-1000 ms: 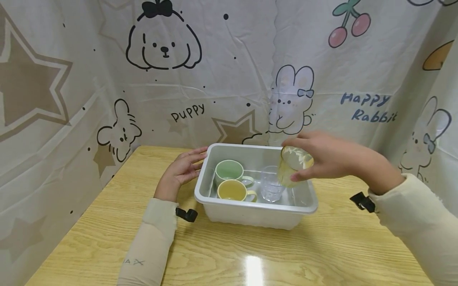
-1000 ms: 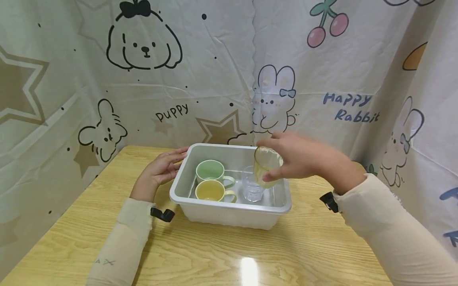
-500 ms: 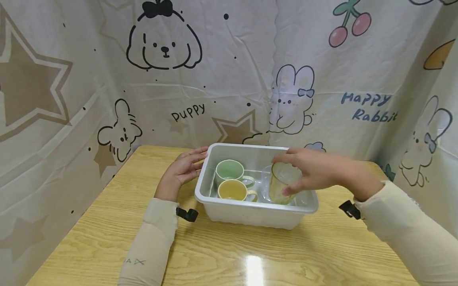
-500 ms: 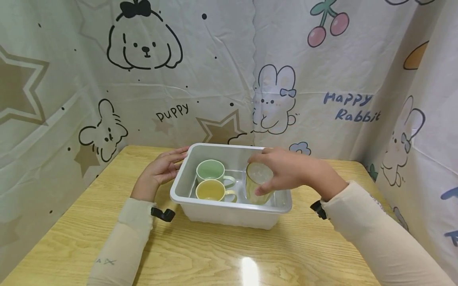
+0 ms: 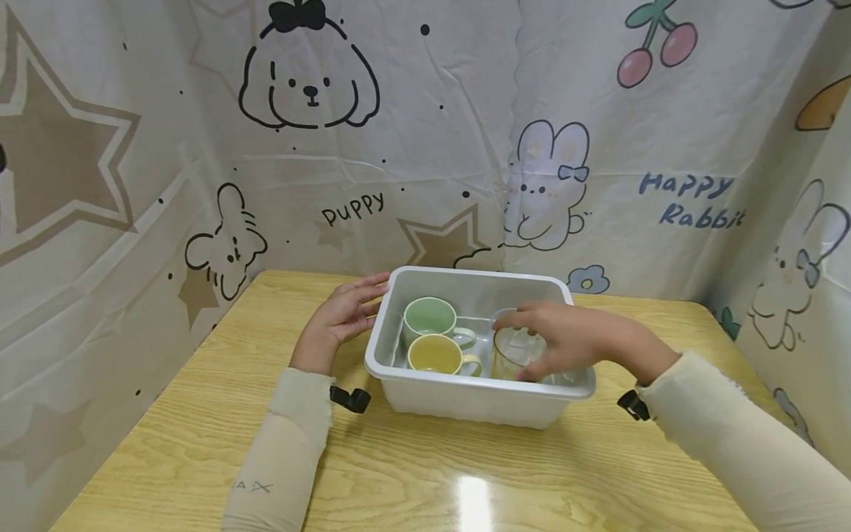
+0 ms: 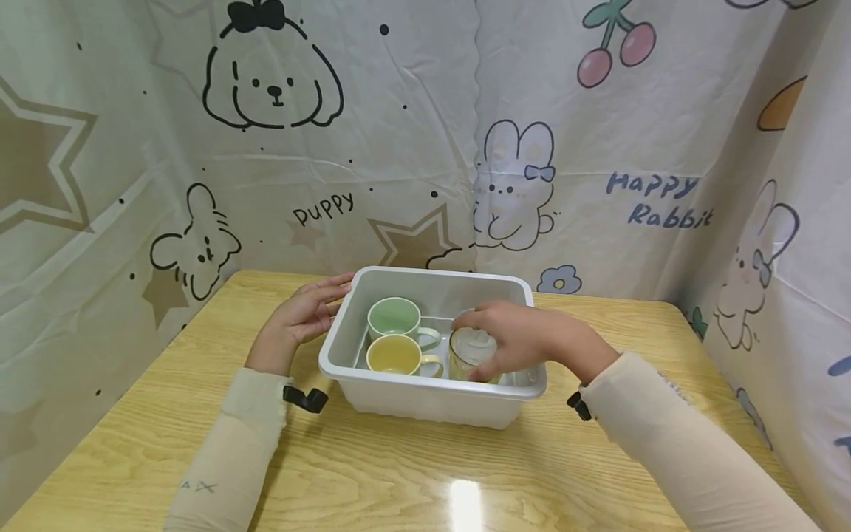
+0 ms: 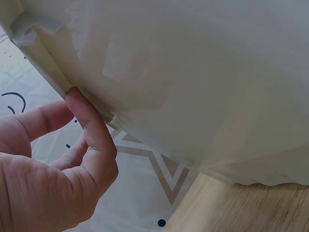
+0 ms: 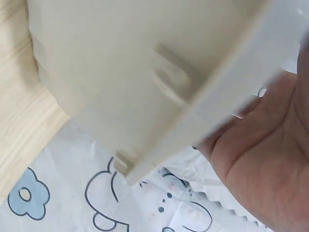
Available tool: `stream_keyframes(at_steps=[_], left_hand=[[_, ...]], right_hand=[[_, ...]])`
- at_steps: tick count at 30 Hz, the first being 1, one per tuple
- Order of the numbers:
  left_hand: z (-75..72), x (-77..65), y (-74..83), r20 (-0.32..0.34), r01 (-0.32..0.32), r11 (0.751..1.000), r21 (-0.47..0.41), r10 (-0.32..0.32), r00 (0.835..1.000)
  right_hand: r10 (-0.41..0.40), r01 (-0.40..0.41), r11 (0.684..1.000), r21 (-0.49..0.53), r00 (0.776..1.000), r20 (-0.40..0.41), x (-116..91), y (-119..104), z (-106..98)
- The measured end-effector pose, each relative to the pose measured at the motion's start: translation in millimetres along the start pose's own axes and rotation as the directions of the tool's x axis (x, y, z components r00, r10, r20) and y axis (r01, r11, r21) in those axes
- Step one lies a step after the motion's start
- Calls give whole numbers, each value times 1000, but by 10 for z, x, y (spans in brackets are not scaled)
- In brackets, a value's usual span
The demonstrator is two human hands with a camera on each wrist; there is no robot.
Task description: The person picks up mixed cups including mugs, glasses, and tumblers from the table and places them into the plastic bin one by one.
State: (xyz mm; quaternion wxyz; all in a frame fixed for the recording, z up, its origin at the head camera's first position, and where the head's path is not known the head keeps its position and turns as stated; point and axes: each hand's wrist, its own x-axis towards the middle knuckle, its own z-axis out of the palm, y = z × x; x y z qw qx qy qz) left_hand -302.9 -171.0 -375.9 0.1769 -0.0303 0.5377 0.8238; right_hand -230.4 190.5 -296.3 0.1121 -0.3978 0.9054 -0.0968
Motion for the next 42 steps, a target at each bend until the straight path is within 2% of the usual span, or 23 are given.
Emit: stream_keyframes(at_steps=[7, 16, 27, 36, 42], left_hand=[[10, -10, 8, -4, 1, 1000, -2, -1, 1000], [20, -23, 18, 3, 2, 1000, -1, -2, 1000], [12, -20, 10, 11, -11, 1000, -15, 12, 1000], [12, -18, 10, -3, -4, 1000, -10, 4, 1000], [9, -17, 10, -5, -6, 1000, -16, 6, 1000]], right_hand=[[-87, 86, 996, -26, 996, -21, 62, 25, 119], [-89, 89, 995, -35, 996, -5, 77, 48, 201], [-51, 51, 998, -48, 999, 17, 92, 32, 256], [-120, 121, 988, -92, 993, 24, 108, 57, 299], [-125, 128, 987, -94, 992, 35, 100, 46, 310]])
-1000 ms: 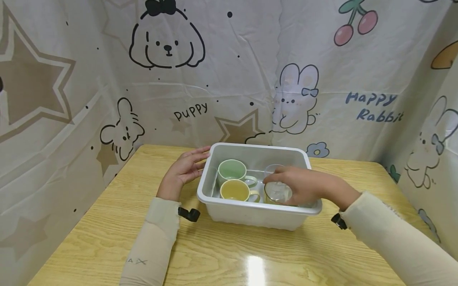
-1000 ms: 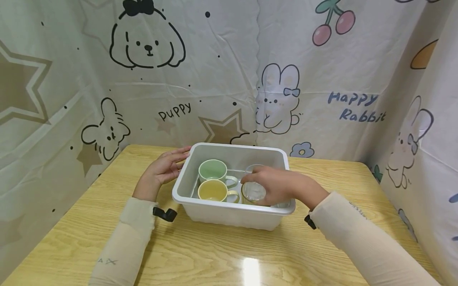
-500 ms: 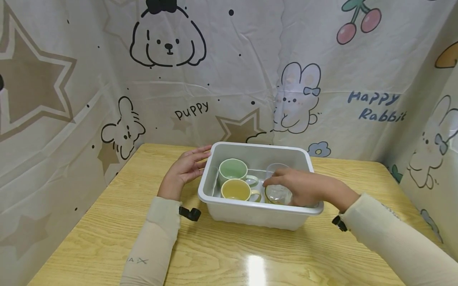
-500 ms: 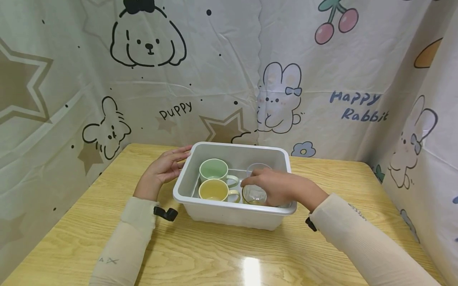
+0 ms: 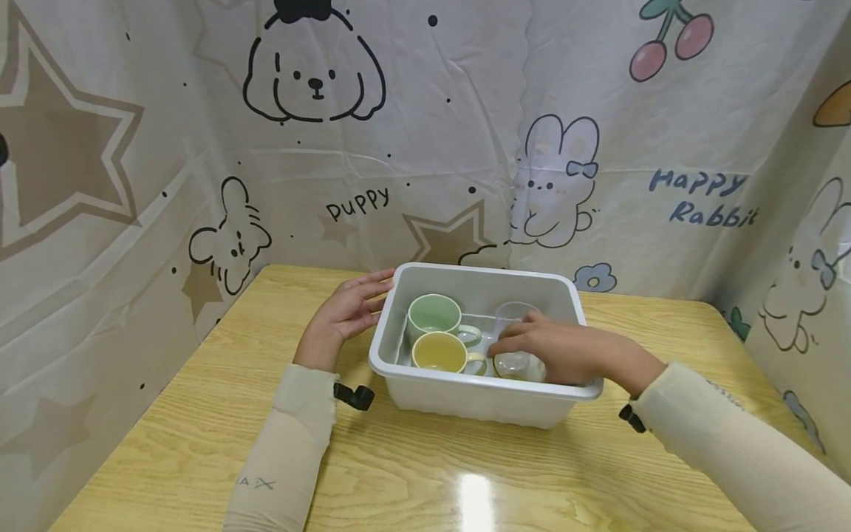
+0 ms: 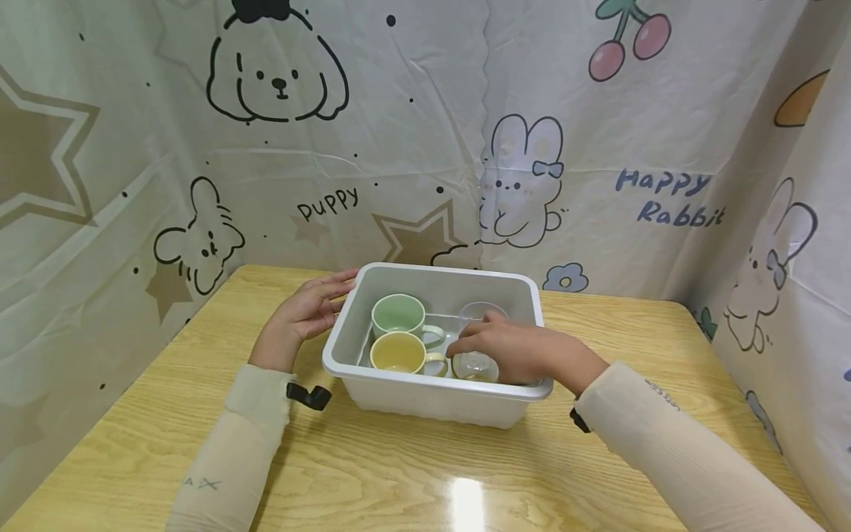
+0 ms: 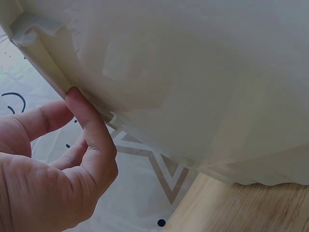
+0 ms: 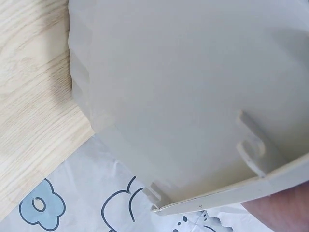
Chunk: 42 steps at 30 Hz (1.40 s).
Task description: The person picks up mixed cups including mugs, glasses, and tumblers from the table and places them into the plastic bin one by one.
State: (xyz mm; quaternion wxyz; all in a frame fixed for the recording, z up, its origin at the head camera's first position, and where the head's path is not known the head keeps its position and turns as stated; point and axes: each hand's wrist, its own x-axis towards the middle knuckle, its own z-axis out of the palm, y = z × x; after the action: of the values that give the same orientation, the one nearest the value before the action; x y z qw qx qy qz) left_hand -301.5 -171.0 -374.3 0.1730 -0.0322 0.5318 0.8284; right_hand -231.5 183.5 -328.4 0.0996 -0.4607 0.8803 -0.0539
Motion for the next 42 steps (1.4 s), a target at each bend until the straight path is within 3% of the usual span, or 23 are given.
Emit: stream_keyframes(at_steps=[12, 28, 35, 42], left_hand=[[-8, 26, -5, -1, 4, 1000, 9, -4, 1000], [-30, 55, 5, 13, -2, 1000, 22, 2, 1000], [-37, 51, 10, -41, -11, 988, 153, 18, 999], [-53, -12, 42, -71, -31, 942, 334, 58, 996]], right_hand=[[-27, 27, 999, 19, 1000, 13, -15, 15, -23], [52, -53, 998, 35, 998, 33, -63, -18, -156], [112, -112, 994, 18, 993, -27, -102, 20, -156], [185, -185, 983, 13, 974, -132, -148, 48, -181]])
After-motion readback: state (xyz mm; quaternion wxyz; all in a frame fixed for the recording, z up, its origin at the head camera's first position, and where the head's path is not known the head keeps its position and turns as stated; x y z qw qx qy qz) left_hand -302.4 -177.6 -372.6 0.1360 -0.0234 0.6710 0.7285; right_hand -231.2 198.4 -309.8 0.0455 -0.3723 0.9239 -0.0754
